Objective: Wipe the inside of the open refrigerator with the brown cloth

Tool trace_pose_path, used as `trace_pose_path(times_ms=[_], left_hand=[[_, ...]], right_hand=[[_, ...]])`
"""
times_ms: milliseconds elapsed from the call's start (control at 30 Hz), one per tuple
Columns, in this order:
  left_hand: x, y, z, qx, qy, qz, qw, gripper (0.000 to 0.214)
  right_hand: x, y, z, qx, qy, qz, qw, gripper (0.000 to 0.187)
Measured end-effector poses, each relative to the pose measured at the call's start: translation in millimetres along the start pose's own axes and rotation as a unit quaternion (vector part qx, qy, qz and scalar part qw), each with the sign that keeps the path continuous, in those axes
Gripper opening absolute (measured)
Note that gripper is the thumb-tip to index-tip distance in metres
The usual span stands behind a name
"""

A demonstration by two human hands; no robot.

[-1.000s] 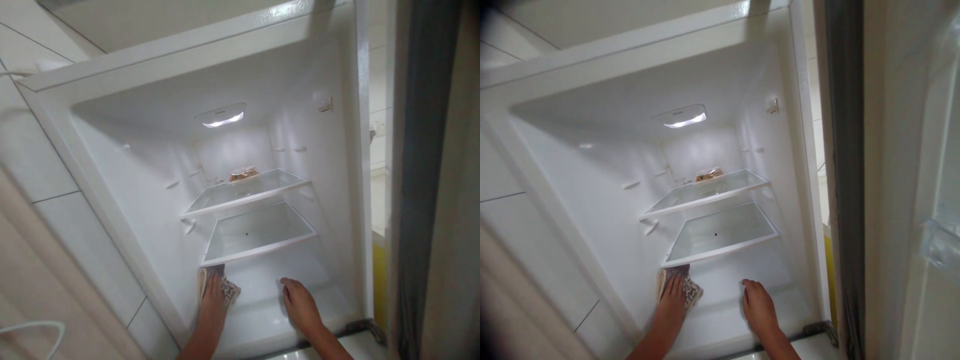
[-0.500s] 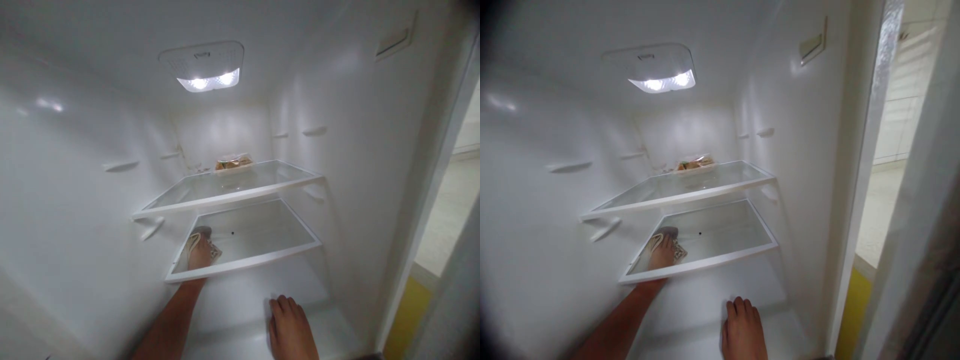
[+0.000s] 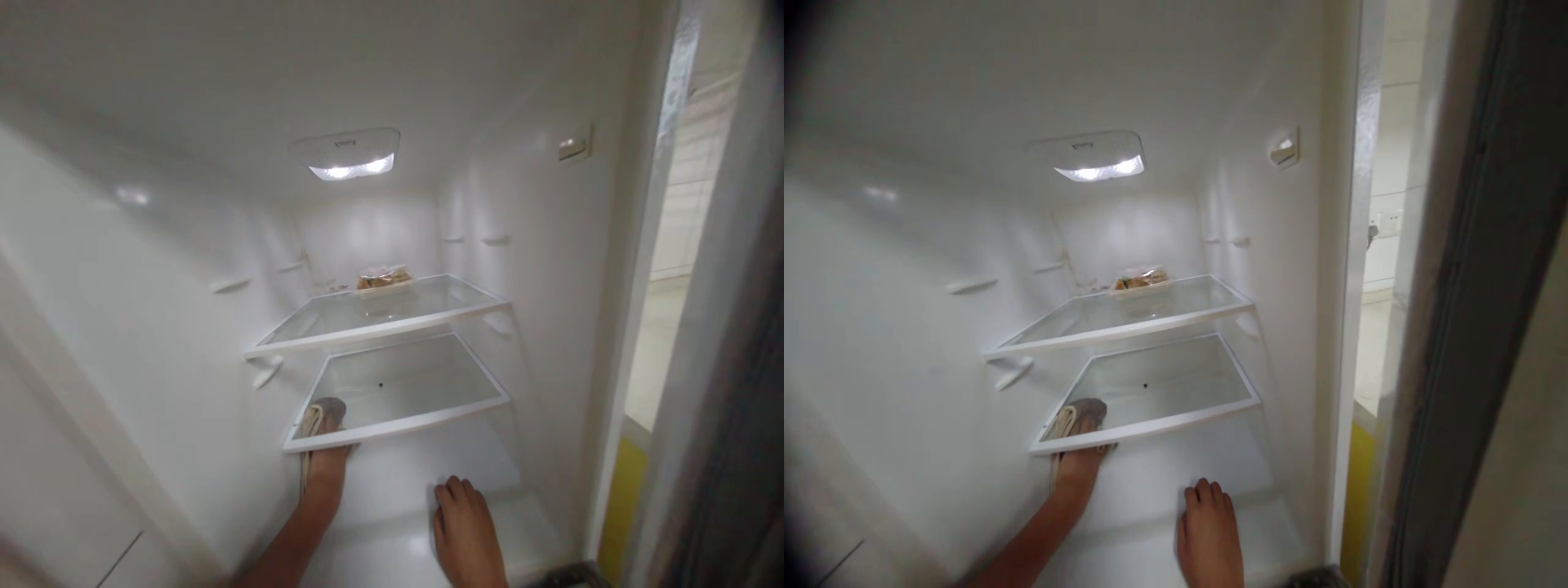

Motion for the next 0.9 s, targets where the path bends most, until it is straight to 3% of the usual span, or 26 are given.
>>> trace_pose_path(times_ms=[100,233,367,467,567,633,733,800,900], left_hand=[[0.7,52.9,1.6,-0.049,-0.105,-0.050,0.992,0.042],[11.8,122.6,4.0,-0.108,-0.262,-0.105,0.953,0.046],[29.8,146.6,18.1,-0.120,-0.371,-0.129,0.912,0.049],[26.8,136.2,30.2,-0.136,-0.428,-0.156,0.880,0.044],[14.0,109.2,31.7,-0.135,-0.475,-0.149,0.857,0.033],[7.9,83.2,21.6,-0.082,-0.434,-0.126,0.888,0.034],[-7.3,44.4,-0.9,0.019,-0.163,-0.122,0.979,0.047],[-20.1,20.5,-8.2,0.051,-0.085,-0.136,0.986,0.049],[-27.8,-13.1,-11.6,0.077,-0.129,-0.147,0.978,0.045]], right_hand=[[9.5,3.5,-3.4,0.003,-0.002,0.014,1.000,0.039],[16.0,6.4,-5.1,0.009,-0.018,0.019,1.000,0.037],[18.6,7.8,-4.9,0.009,-0.031,0.019,0.999,0.035],[18.6,7.5,-5.5,0.014,-0.037,0.021,0.999,0.035],[14.8,5.4,-3.9,0.009,-0.033,0.020,0.999,0.038],[10.1,3.6,-2.0,0.004,-0.026,0.013,1.000,0.040],[4.3,1.7,-0.4,0.004,-0.019,0.009,1.000,0.039],[2.8,1.3,0.2,0.005,-0.013,0.014,1.000,0.039],[1.9,1.2,0.6,0.003,-0.004,0.017,1.000,0.038]])
Point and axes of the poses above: each hand's wrist, its own y-axis away from the middle knuckle, its own x-axis out of the back of the hand, z = x × y, the point moved 10 cm from there along -y, towards the middle knuckle, and after that the axes turned 4 degrees about -z, right-handed, at the moved point
